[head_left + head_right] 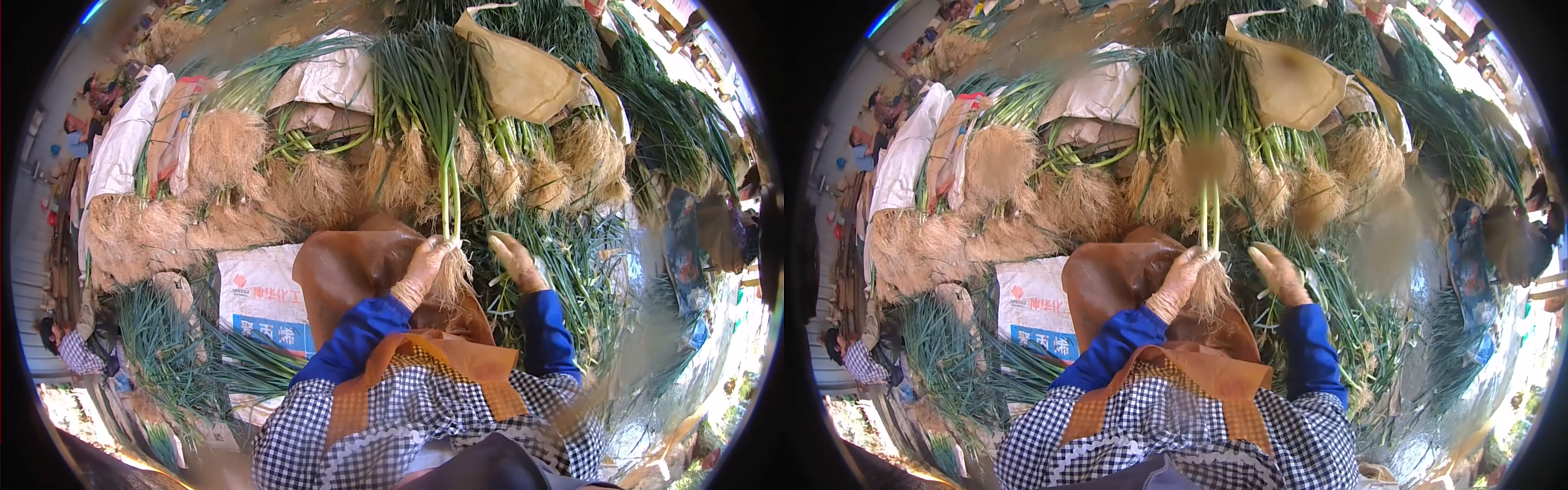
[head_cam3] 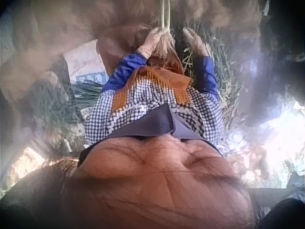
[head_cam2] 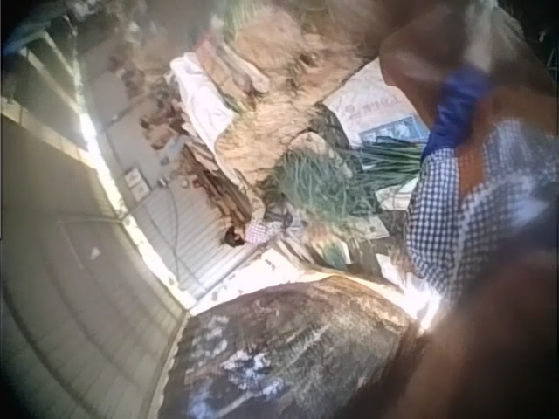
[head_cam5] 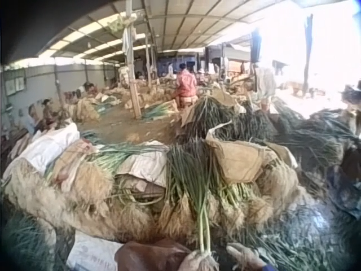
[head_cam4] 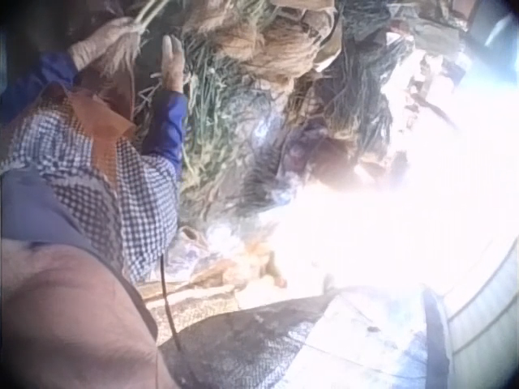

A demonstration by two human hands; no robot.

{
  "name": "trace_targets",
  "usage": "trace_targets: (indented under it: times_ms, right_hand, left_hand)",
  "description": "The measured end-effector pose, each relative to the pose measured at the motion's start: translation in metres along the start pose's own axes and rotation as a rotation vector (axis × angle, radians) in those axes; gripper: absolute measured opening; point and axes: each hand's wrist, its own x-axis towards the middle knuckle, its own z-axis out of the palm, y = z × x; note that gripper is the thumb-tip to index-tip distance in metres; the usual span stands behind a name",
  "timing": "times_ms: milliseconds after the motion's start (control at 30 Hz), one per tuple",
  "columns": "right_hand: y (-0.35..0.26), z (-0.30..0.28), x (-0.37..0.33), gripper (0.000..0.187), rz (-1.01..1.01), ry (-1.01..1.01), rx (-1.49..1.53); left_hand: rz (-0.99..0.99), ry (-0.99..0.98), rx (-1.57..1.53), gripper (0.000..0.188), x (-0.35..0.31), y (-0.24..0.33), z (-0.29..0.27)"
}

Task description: The person cleans green onions by removing outer layers and roots by hand, then bundles several together using a string.

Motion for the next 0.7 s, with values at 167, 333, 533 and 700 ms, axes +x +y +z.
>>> trace_targets:
  times_ms: [167,333,533,700]
  right_hand:
    - [-0.032,0.098,0.03,0.019,0.093,-0.059,0.651]
    - [-0.052,0.059,0.039,0.025,-0.019,0.112,0.074]
    - [-0.108,0.055,0.109,0.034,-0.251,0.126,-0.744]
    - [-0.138,0.033,0.216,0.05,-0.005,0.12,-1.225]
  left_hand:
    - [0.206,-0.024,0.129,0.021,-0.001,0.006,-0.016]
    - [0.095,-0.124,-0.431,0.031,-0.027,0.04,-0.029]
    - [-0.278,-0.463,-0.646,0.033,-0.013,0.041,0.008]
    - [0.085,-0.71,-0.631,0.021,-0.027,0.128,0.012]
